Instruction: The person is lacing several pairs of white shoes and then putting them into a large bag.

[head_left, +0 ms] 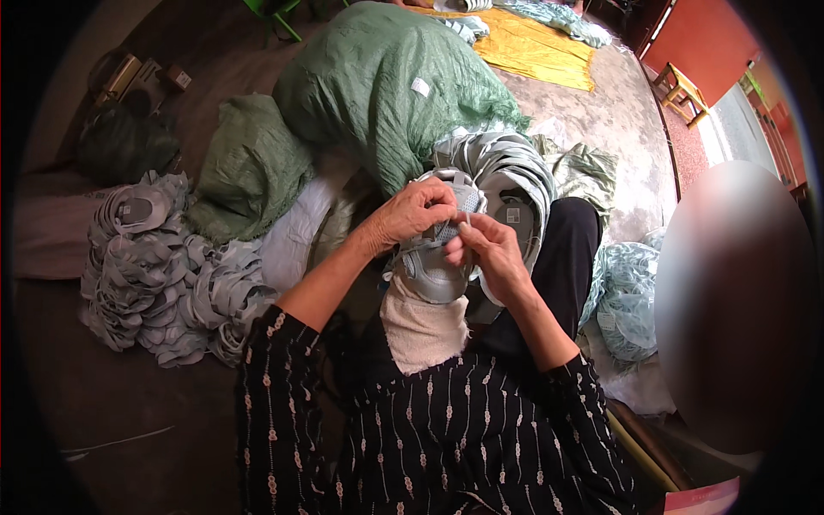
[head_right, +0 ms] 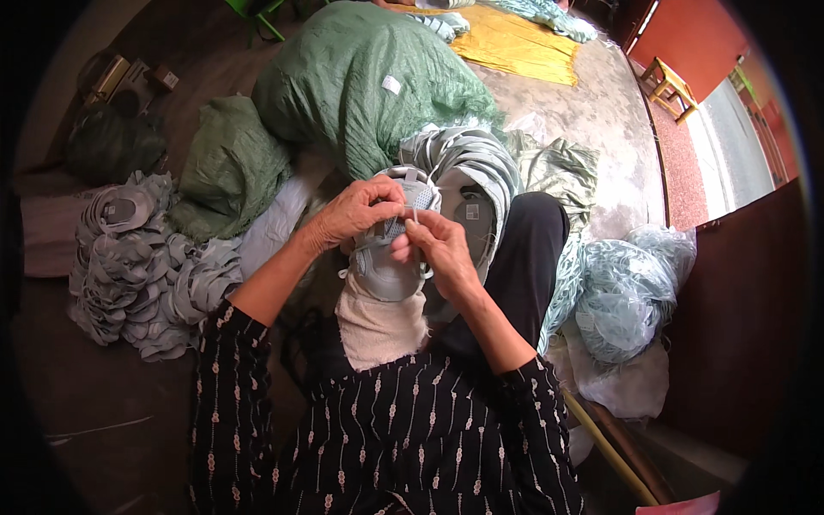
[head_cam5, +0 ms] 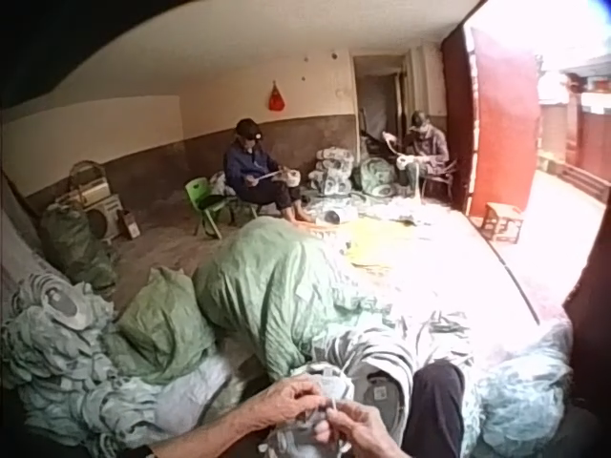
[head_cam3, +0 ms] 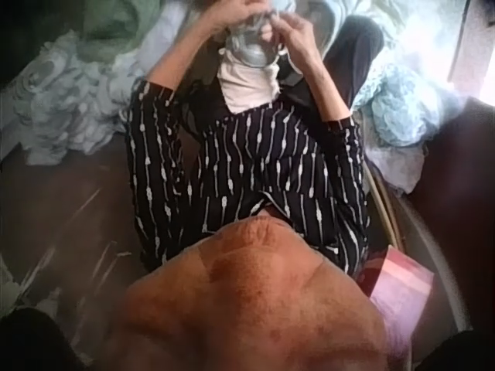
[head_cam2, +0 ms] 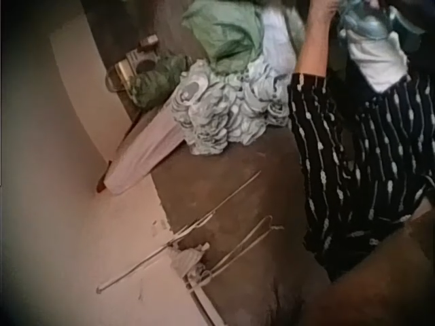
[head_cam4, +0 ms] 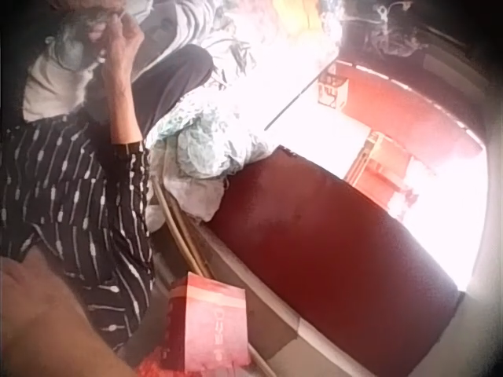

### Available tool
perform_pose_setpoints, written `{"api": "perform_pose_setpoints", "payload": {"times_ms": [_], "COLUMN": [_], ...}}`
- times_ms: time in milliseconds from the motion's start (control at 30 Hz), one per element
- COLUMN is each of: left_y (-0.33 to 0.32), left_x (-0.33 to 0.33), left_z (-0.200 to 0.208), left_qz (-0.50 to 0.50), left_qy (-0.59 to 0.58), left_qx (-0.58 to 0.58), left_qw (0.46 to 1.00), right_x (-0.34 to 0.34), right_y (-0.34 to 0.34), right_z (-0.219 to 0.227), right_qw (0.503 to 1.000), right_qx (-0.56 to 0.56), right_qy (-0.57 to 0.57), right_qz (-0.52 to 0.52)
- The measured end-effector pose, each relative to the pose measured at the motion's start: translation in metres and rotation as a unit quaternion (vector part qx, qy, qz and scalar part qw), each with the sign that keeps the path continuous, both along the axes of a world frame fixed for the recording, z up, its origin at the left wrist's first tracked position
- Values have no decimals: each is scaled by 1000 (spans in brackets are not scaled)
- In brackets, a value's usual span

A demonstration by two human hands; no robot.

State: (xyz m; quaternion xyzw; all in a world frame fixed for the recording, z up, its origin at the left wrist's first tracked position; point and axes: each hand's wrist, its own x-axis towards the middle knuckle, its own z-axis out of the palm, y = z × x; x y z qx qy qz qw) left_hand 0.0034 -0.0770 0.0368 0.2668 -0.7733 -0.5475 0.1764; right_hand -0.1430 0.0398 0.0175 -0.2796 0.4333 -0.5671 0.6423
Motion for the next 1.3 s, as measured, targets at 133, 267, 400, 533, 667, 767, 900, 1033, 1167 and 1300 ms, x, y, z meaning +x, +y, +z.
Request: {"api": "perform_pose_setpoints", "payload": {"times_ms": [133,267,400,533,667,767,900,1033,1167,1300], "left_y": [2,0,33,44,40,46,50,58,65,72], "left_x": [5,5,19,16,5,12,30,23,11,1], "left_z": [-3,-11,-31,-35,-42,-38,-39,-35,-22,-13], "left_qz": [-14,-49,13,31,32,59,59,50,71,52], "left_qy": [35,-9,8,-29,36,20,72,35,-32,-107], "left_qx": [10,103,-324,-372,-390,-399,-410,-457,-493,-590], "left_qw": [999,993,946,927,920,915,907,887,867,799], "right_x": [11,5,-93,-373,-551,-461,-260,-195,-89,-50], "right_y": [-9,-8,-2,73,197,144,77,52,21,1], "right_z": [-8,-3,18,113,222,111,71,40,26,4], "right_qw": [999,996,990,869,851,906,874,950,908,874], "right_qx": [18,-18,-73,-199,-232,-134,-69,-110,-58,-37], "right_qy": [-11,46,79,360,-40,109,289,203,412,472], "right_qz": [35,69,-86,-277,-469,-385,-384,-212,-52,110]}}
